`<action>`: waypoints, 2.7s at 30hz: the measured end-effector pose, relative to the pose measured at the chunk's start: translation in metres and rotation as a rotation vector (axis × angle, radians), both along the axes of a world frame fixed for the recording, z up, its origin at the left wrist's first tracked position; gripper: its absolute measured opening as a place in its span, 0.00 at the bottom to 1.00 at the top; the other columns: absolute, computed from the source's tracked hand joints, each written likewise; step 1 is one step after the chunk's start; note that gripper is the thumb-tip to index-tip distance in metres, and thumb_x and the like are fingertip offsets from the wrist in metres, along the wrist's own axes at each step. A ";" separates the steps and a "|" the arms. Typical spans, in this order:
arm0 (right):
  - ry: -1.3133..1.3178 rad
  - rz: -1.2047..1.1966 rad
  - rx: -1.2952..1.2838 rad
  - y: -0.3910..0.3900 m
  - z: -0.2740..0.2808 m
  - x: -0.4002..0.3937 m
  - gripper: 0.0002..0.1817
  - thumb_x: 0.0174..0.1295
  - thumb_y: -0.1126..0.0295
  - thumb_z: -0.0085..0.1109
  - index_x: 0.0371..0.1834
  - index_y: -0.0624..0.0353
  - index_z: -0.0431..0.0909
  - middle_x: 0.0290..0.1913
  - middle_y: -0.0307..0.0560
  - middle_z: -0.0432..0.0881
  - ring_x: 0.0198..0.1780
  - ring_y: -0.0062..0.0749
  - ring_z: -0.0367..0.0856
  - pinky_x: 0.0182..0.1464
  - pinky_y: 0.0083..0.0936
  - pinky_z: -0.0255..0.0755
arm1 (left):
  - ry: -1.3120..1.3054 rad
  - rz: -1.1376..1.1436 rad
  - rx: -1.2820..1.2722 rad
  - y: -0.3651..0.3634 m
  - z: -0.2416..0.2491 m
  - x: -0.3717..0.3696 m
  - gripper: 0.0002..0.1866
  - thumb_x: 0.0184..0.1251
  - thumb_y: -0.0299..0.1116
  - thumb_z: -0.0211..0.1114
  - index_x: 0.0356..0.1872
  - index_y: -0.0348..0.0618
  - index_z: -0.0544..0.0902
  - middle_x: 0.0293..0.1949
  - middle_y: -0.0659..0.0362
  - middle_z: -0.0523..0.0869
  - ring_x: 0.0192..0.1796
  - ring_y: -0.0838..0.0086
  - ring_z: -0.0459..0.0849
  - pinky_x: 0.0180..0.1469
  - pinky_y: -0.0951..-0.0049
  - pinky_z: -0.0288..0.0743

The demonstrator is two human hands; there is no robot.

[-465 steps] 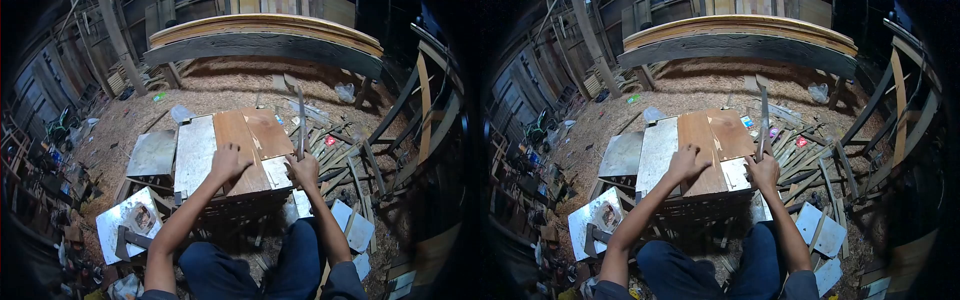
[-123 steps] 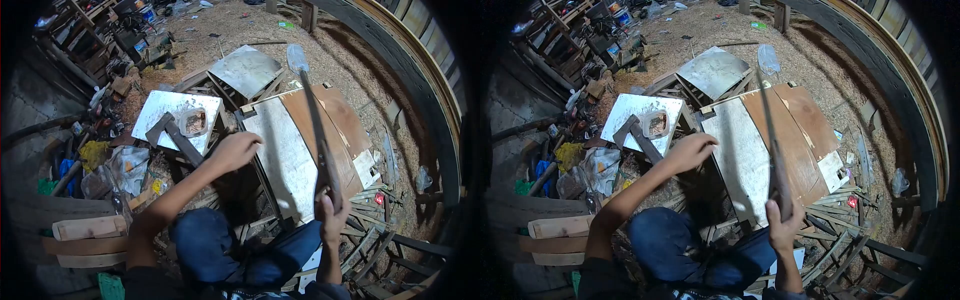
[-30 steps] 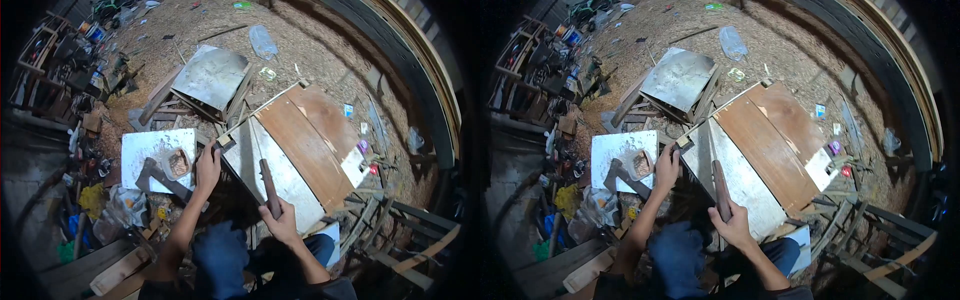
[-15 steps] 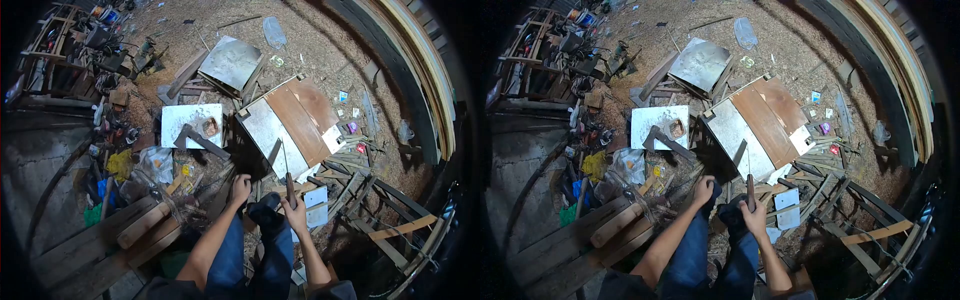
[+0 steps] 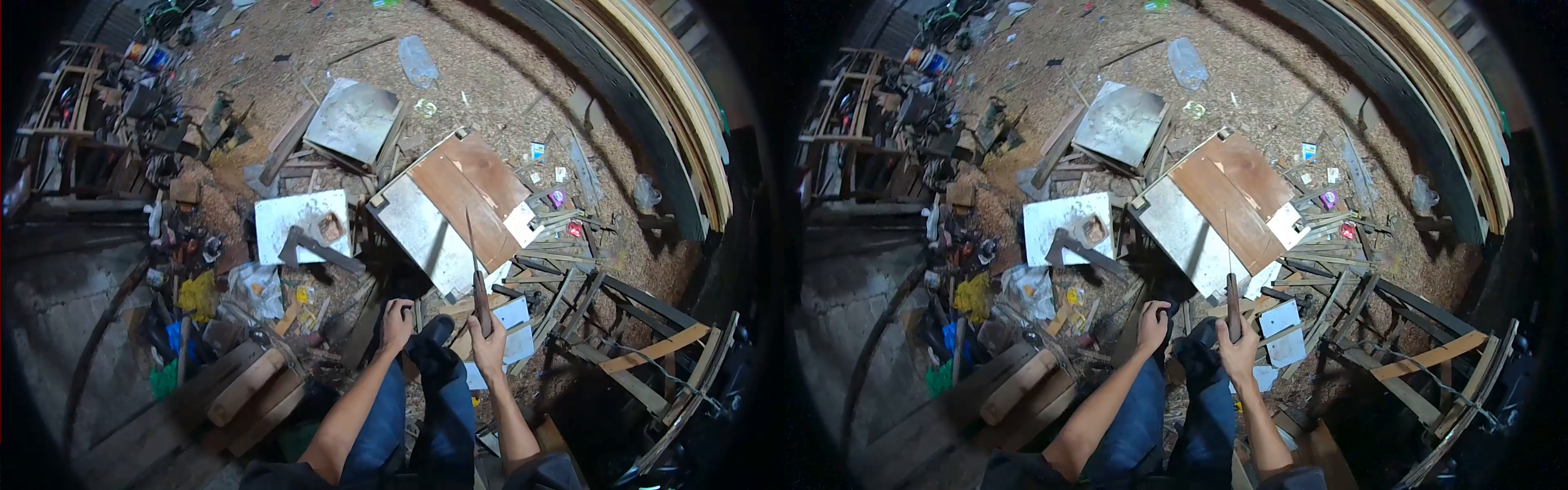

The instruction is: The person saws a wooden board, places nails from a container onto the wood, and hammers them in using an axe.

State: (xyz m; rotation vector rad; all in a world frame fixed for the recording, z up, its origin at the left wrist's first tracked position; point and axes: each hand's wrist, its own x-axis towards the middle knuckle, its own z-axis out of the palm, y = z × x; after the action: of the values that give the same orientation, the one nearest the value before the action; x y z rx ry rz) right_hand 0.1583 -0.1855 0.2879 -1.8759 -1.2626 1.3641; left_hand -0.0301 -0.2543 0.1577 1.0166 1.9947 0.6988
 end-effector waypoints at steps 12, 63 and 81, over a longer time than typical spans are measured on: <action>-0.143 -0.536 0.017 0.055 -0.039 -0.013 0.16 0.66 0.60 0.63 0.34 0.66 0.77 0.22 0.38 0.70 0.26 0.23 0.67 0.30 0.27 0.65 | 0.036 -0.485 0.002 0.162 -0.065 0.016 0.12 0.63 0.25 0.57 0.47 0.44 0.80 0.48 0.47 0.79 0.53 0.48 0.78 0.56 0.53 0.72; -0.199 -0.717 -0.045 -0.016 -0.153 0.075 0.14 0.64 0.61 0.62 0.31 0.63 0.78 0.29 0.61 0.80 0.35 0.62 0.81 0.36 0.48 0.73 | 1.009 -1.596 0.034 0.369 -0.053 0.215 0.57 0.37 0.88 0.54 0.41 0.33 0.84 0.31 0.46 0.88 0.39 0.58 0.89 0.42 0.59 0.81; -0.175 -0.529 -0.094 0.029 -0.157 0.135 0.22 0.67 0.52 0.58 0.34 0.66 0.78 0.36 0.67 0.81 0.40 0.66 0.80 0.41 0.53 0.73 | 0.983 -1.462 0.042 0.296 -0.058 0.277 0.41 0.59 0.76 0.55 0.36 0.40 0.87 0.33 0.50 0.90 0.38 0.60 0.91 0.40 0.64 0.82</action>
State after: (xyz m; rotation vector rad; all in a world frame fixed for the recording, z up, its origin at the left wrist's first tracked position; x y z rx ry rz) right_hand 0.2933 -0.1567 0.1313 -2.2238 -0.7002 1.0055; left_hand 0.2465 0.0421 0.0995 2.6397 1.2126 -0.6912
